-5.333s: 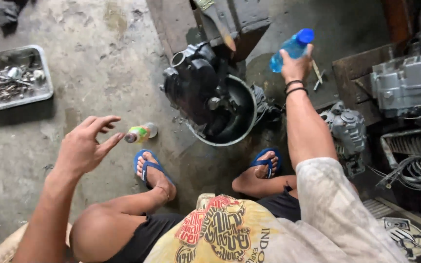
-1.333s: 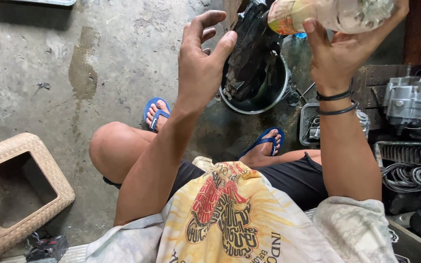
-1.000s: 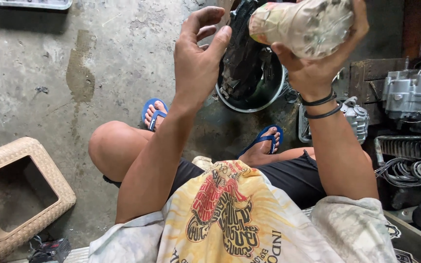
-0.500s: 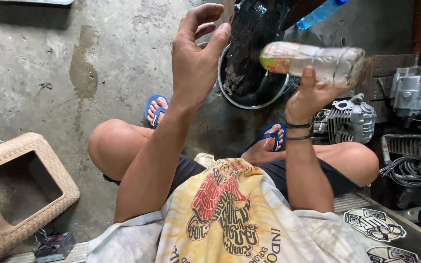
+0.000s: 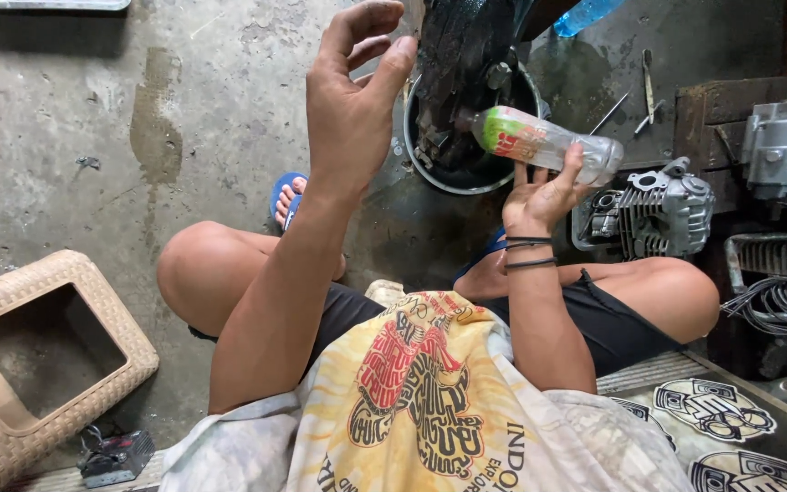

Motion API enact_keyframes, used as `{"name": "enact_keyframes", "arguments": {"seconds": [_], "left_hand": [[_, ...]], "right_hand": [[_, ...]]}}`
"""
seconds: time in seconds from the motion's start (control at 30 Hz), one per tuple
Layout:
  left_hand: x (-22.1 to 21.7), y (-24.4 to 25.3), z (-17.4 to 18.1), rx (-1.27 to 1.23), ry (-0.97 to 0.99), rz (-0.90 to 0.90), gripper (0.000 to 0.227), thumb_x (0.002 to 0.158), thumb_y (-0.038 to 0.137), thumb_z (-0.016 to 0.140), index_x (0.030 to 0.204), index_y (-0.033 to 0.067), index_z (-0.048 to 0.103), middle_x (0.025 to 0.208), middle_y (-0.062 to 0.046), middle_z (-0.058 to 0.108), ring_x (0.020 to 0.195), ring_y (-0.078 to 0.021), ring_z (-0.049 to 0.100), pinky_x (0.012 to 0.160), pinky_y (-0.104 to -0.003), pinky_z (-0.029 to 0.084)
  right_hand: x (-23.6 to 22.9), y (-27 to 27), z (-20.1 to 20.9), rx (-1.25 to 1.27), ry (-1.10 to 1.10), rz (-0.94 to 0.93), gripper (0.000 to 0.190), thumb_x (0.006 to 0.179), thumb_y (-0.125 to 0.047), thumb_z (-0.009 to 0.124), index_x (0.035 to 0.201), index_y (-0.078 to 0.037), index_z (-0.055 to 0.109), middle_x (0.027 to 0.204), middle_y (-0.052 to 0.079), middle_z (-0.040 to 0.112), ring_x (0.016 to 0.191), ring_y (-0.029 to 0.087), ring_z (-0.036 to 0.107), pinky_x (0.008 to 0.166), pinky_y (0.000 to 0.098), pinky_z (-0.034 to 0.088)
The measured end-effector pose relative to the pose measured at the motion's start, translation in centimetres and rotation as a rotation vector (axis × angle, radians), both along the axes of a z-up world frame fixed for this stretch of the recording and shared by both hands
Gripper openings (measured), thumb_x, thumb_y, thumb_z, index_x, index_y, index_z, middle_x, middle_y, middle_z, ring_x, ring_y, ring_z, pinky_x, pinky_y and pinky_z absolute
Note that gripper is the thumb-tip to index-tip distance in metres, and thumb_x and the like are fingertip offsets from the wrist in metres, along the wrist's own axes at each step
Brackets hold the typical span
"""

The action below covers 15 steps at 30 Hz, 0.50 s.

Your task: The person sits on a low stool in a workshop and cleans a black mechanical part, likely an engine cylinder, using a rag and a brush. They pour a liquid from a plastic bottle onto the part and scrub it thoroughly, occasionally rinsing the brush in a metal bowl.

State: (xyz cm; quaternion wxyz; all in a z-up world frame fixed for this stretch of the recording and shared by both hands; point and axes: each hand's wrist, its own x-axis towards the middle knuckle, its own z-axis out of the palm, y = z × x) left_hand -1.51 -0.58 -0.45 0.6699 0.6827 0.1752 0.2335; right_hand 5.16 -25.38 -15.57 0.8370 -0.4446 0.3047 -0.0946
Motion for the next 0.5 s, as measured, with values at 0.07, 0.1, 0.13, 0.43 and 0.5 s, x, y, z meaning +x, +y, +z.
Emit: {"name": "enact_keyframes", "arguments": {"seconds": [0.07,0.1,0.13,0.43,0.5], "left_hand": [[-0.1,0.1,0.2,0.001,0.009,-0.001,0.027,0.103,0.033,0.065,0.127,0.021,0.061,0.128,-0.002,0.066,0.121,-0.0241,0.067,0.102,-0.039,0.063],[-0.1,0.1,0.4,0.004,0.006,-0.001,0.027,0.103,0.033,0.065,0.127,0.021,0.061,0.128,-0.002,0.066,0.121,-0.0241,0.067,0.102,-0.039,0.063],[-0.1,0.1,0.5,0.002,0.022,0.006,0.026,0.102,0.032,0.065,0.126,0.0212,0.061,0.128,-0.002,0.067,0.12,-0.0231,0.067,0.098,-0.038,0.064],[0.3,-2.4,0.1,0.483,0.264,-0.361,0.059,0.088,0.026,0.078,0.139,0.0161,0.05,0.136,-0.011,0.059,0.123,-0.0271,0.057,0.102,-0.044,0.05],[0.4,-3.4,-0.6,0.668,0.353,-0.479,0.089,0.084,0.042,0.087,0.154,0.0198,0.038,0.148,-0.011,0.053,0.132,-0.0316,0.049,0.105,-0.053,0.044]], "right_hand": [[0.7,-0.3,-0.7,0.14,0.237,-0.059,0.086,0.067,-0.035,0.08,0.146,-0.023,0.047,0.132,0.016,0.066,0.119,0.035,0.067,0.092,0.0557,0.061],[0.7,-0.4,-1.1,0.142,0.235,-0.058,0.086,0.067,-0.035,0.08,0.146,-0.023,0.047,0.132,0.016,0.066,0.119,0.035,0.067,0.092,0.0557,0.061],[0.7,-0.4,-1.4,0.186,0.282,-0.065,0.078,0.067,-0.035,0.081,0.137,-0.016,0.054,0.127,0.018,0.068,0.117,0.036,0.069,0.093,0.0551,0.062],[-0.1,2.1,6.0,0.424,0.302,0.236,0.066,0.069,-0.052,0.079,0.119,-0.012,0.063,0.106,0.01,0.066,0.083,0.019,0.067,0.073,0.0306,0.063],[-0.4,4.2,8.8,0.423,0.269,0.304,0.059,0.072,-0.052,0.077,0.113,-0.012,0.062,0.101,0.012,0.067,0.076,0.023,0.068,0.067,0.0318,0.061]]}}
